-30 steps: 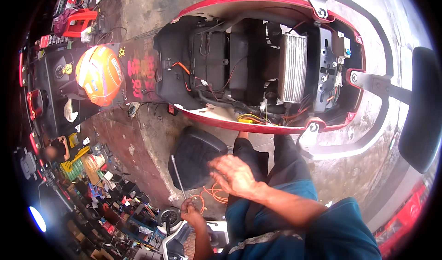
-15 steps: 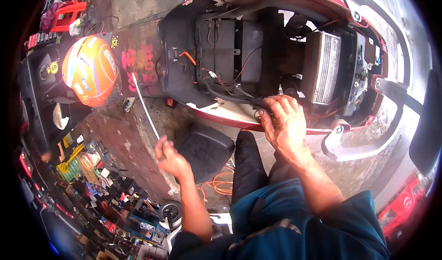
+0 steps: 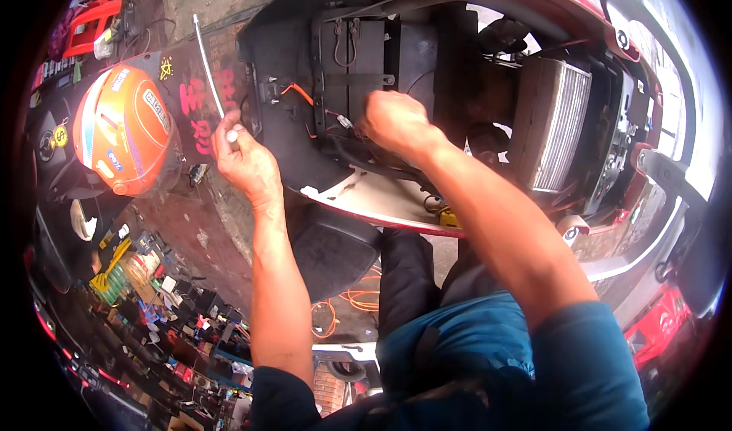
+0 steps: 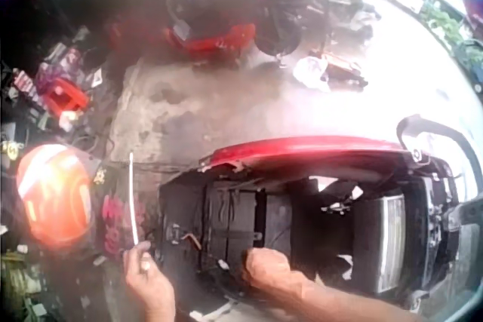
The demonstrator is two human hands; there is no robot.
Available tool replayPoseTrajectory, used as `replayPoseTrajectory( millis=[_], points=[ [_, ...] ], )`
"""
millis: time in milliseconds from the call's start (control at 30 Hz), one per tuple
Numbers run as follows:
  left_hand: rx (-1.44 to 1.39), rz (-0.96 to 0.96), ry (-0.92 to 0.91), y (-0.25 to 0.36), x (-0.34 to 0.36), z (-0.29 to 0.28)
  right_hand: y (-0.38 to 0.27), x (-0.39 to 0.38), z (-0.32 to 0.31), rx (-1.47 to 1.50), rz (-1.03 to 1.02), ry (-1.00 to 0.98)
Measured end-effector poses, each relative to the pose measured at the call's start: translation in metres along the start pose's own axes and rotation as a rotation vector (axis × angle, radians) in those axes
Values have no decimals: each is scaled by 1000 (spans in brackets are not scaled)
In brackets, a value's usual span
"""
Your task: The person removes the seat compartment from an electric scooter and connects electrical wire connectors by hand.
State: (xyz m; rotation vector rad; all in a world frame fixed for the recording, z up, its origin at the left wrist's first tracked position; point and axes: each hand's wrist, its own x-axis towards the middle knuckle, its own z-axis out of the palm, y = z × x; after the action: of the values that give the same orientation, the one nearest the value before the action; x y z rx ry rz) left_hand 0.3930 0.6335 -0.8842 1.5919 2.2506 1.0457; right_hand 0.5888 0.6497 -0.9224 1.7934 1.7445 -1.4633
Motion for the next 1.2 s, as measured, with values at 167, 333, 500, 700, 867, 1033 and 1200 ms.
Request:
replayPoseTrajectory(
  millis=[167, 333, 500, 700, 867, 1033, 1200],
  points=[
    [168, 141, -4, -27, 1, 22, -7, 77, 58, -51, 79, -117],
    [188, 113, -61, -43, 1, 29, 9, 114, 107, -64, -19, -120],
    [185, 99, -93, -51, -2, 40, 64, 169, 124, 607, 111, -260],
    [161, 70, -55, -70, -6, 38, 64, 169, 111, -1, -209, 285],
    [166, 85, -60, -63, -9, 45, 85, 165, 121, 671, 5, -71],
    [200, 34, -124, -49, -3, 43, 91, 134, 142, 1034, 277, -275],
    [214, 23, -122, -52, 0, 35, 56, 123, 135, -34, -390, 124]
  ],
)
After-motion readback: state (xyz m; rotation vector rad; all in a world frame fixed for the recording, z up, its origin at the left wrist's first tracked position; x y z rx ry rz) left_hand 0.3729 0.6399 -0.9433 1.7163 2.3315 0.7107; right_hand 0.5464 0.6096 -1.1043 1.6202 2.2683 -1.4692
